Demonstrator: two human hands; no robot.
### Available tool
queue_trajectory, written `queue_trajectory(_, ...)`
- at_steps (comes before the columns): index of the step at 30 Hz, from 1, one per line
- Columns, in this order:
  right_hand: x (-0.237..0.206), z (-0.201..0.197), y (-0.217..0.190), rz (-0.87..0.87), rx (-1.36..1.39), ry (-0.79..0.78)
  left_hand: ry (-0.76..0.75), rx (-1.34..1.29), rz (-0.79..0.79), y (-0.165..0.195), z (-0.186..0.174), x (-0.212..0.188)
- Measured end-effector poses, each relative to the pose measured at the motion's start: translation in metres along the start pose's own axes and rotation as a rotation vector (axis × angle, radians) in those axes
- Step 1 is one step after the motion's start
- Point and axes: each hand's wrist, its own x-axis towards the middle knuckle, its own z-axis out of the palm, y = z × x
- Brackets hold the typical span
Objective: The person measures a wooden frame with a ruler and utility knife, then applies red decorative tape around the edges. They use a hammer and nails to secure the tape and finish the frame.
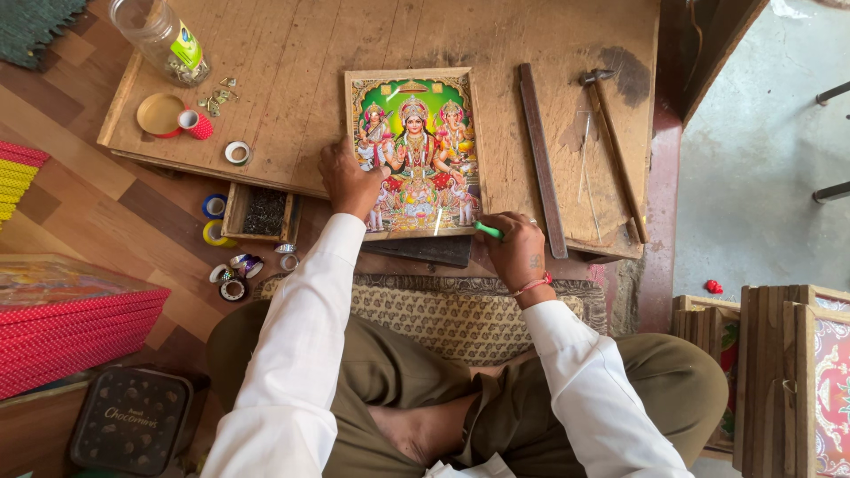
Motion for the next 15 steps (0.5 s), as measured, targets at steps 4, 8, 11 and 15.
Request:
queue_trajectory(4, 0.0008, 0.0020, 0.0011, 0.007, 0.015, 0.011, -0.033, 0.040, -0.021, 0.0002, -0.0021, 0.0008)
queue_trajectory(8, 0.0017, 0.0039, 0.0018, 0.070, 0.044, 0.004, -0.036, 0.046, -0.012, -0.0005, -0.0038, -0.0006)
queue_trajectory(11, 0.0017, 0.0049, 0.0024, 0.100, 0.052, 0.004, -0.034, 0.040, 0.011, -0.0012, -0.0048, -0.0010)
queue_trajectory(15, -0.0020, 0.0083, 0.0057, 0.012, 0.012, 0.030, -0.039, 0.058, 0.018, -0.0004, -0.0055, 0.0000)
